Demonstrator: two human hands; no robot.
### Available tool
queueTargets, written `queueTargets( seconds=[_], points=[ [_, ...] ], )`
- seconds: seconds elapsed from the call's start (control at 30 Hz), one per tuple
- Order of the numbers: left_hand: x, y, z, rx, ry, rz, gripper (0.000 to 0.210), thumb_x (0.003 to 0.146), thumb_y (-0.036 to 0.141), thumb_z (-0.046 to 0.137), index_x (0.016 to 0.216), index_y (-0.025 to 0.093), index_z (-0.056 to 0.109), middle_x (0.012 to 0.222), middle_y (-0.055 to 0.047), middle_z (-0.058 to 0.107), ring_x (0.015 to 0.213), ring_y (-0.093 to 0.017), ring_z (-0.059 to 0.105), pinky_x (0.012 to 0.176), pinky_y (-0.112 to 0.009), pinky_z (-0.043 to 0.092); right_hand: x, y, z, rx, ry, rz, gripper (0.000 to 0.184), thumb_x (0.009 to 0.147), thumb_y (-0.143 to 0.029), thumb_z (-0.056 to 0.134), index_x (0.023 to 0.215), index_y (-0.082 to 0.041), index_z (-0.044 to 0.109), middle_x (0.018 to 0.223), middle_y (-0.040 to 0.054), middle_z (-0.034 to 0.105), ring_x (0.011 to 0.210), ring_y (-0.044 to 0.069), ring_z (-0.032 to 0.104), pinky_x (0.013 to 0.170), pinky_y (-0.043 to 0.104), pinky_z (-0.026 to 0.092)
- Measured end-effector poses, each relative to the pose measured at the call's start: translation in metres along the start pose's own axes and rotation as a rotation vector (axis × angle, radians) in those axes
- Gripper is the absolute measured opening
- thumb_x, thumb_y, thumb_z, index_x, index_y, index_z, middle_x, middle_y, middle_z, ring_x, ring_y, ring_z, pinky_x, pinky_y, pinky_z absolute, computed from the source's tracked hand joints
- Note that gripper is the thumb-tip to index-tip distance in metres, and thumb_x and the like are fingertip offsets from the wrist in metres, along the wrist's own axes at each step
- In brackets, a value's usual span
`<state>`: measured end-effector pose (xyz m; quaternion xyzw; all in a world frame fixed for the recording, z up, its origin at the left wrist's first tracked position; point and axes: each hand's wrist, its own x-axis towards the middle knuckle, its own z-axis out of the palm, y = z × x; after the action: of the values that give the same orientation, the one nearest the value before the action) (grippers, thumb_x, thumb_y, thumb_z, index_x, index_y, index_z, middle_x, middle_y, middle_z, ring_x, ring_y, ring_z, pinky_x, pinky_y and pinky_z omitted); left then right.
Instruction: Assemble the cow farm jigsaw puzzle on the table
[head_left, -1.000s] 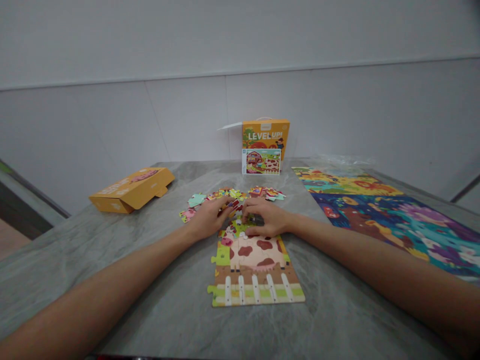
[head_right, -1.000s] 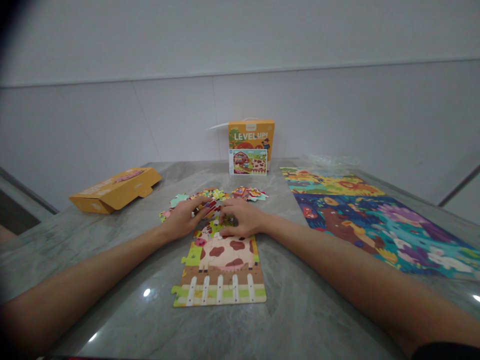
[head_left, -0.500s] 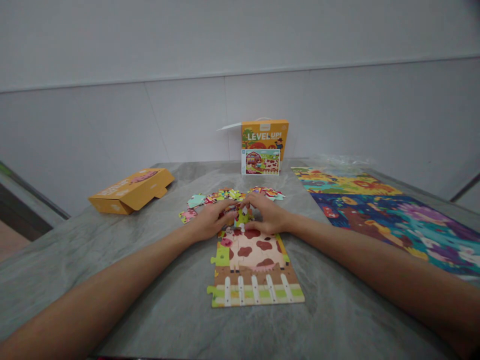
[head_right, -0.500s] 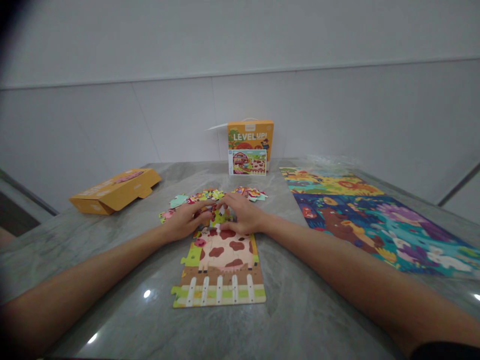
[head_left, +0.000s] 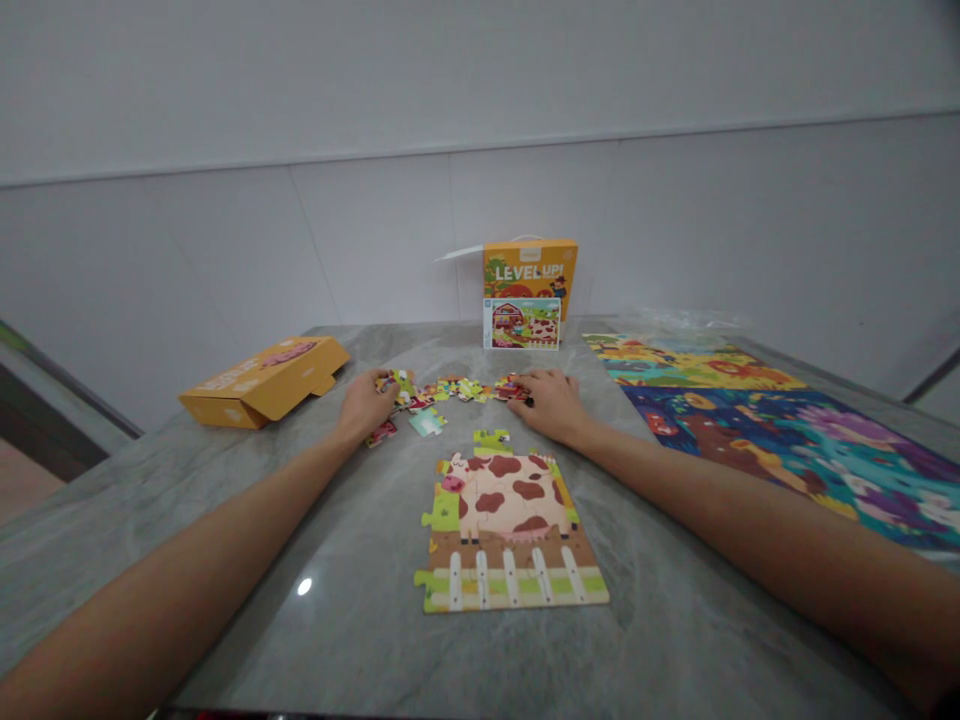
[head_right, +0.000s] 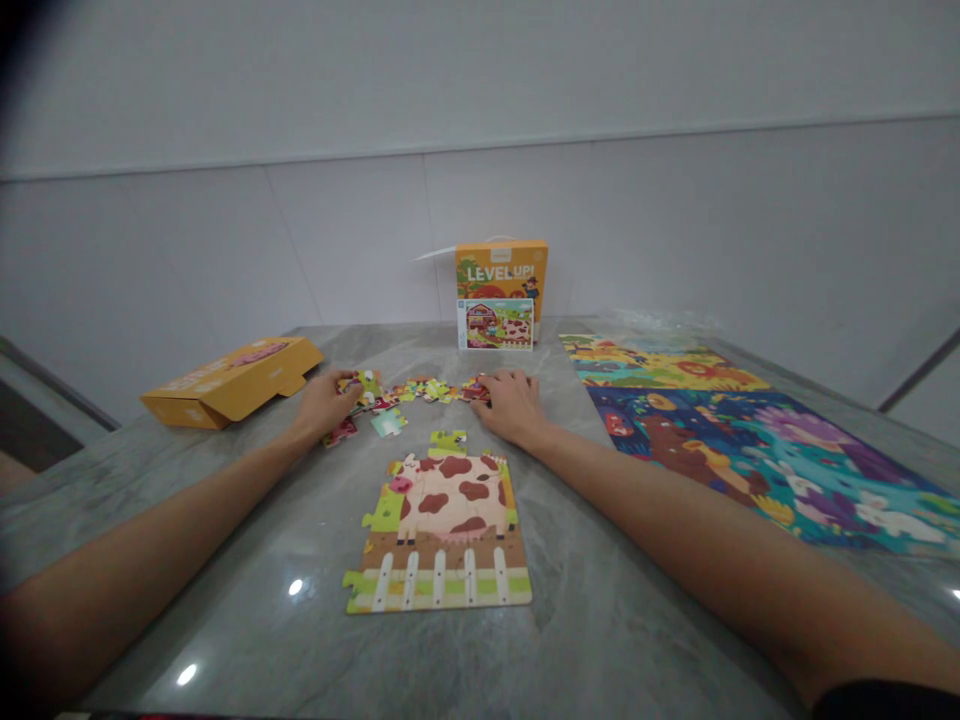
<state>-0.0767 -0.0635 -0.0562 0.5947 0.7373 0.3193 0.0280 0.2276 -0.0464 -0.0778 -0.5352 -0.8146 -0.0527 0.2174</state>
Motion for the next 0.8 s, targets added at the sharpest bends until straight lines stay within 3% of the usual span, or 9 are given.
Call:
queueTargets(
  seconds=[0.1, 0.23, 0.37, 0.5, 0.57, 0.67, 0.8],
  points=[
    [0.007, -0.011, 0.002, 0.105, -0.025, -0.012, 0.035, 0.084, 0.035, 0.059, 0.109, 0.014, 0.073, 0.093, -0.015, 0.074, 0.094, -0.033, 0.068, 0.082, -0.038, 0.049, 0.001, -0.002, -0.002, -0.016, 0.004, -0.048, 0.03, 0.089, -0.037, 0.061, 0.112, -0.019, 0.07, 0.113, 0.012, 0.07, 0.108, 0.035, 0.055, 0.089, 0.047, 0.04],
    [0.0, -0.006, 0.006, 0.188, 0.039, 0.068, 0.05, 0.085, 0.037, 0.059, 0.129, 0.012, 0.063, 0.113, -0.018, 0.069, 0.116, -0.036, 0.057, 0.101, -0.046, 0.041, 0.003, 0.0, 0.002, 0.068, 0.033, -0.036, 0.034, 0.084, -0.035, 0.067, 0.113, -0.018, 0.068, 0.109, 0.011, 0.071, 0.107, 0.034, 0.057, 0.088, 0.046, 0.042],
    [-0.016, 0.011, 0.006, 0.126, 0.106, 0.435, 0.047, 0.091, 0.032, 0.053, 0.136, 0.017, 0.057, 0.114, -0.012, 0.069, 0.112, -0.029, 0.057, 0.105, -0.045, 0.039, 0.006, 0.004, 0.007, 0.216, 0.132, -0.119, 0.039, 0.078, -0.031, 0.074, 0.113, -0.016, 0.065, 0.108, 0.0114, 0.069, 0.103, 0.031, 0.059, 0.089, 0.045, 0.045],
    [-0.036, 0.027, 0.007, -0.103, -0.041, 0.807, 0.048, 0.093, 0.031, 0.054, 0.14, 0.021, 0.05, 0.116, -0.008, 0.07, 0.114, -0.026, 0.055, 0.104, -0.043, 0.041, 0.004, 0.001, 0.005, 0.331, 0.337, -0.447, 0.038, 0.082, -0.03, 0.071, 0.116, -0.016, 0.059, 0.109, 0.0129, 0.064, 0.104, 0.029, 0.058, 0.09, 0.045, 0.047],
    [-0.045, 0.035, 0.01, -0.243, -0.151, 0.786, 0.048, 0.093, 0.032, 0.057, 0.139, 0.021, 0.05, 0.114, -0.006, 0.072, 0.111, -0.025, 0.059, 0.099, -0.041, 0.044, 0.001, -0.003, 0.002, 0.341, 0.403, -0.605, 0.038, 0.087, -0.033, 0.067, 0.12, -0.018, 0.056, 0.111, 0.0134, 0.062, 0.105, 0.029, 0.058, 0.09, 0.045, 0.049],
    [-0.054, 0.045, 0.016, -0.475, -0.267, 0.574, 0.036, 0.09, 0.035, 0.061, 0.121, 0.019, 0.057, 0.093, -0.005, 0.075, 0.088, -0.021, 0.068, 0.081, -0.035, 0.051, -0.004, -0.009, -0.002, 0.348, 0.414, -0.771, 0.038, 0.091, -0.035, 0.063, 0.124, -0.019, 0.052, 0.113, 0.0134, 0.06, 0.105, 0.027, 0.058, 0.088, 0.044, 0.051],
    [-0.053, 0.049, 0.019, -0.616, -0.327, 0.396, 0.024, 0.08, 0.036, 0.068, 0.095, 0.018, 0.059, 0.075, -0.002, 0.072, 0.071, -0.019, 0.068, 0.064, -0.029, 0.048, -0.006, -0.013, -0.004, 0.385, 0.4, -0.84, 0.04, 0.093, -0.035, 0.061, 0.128, -0.018, 0.049, 0.113, 0.0141, 0.059, 0.107, 0.026, 0.058, 0.089, 0.043, 0.052]
  ],
)
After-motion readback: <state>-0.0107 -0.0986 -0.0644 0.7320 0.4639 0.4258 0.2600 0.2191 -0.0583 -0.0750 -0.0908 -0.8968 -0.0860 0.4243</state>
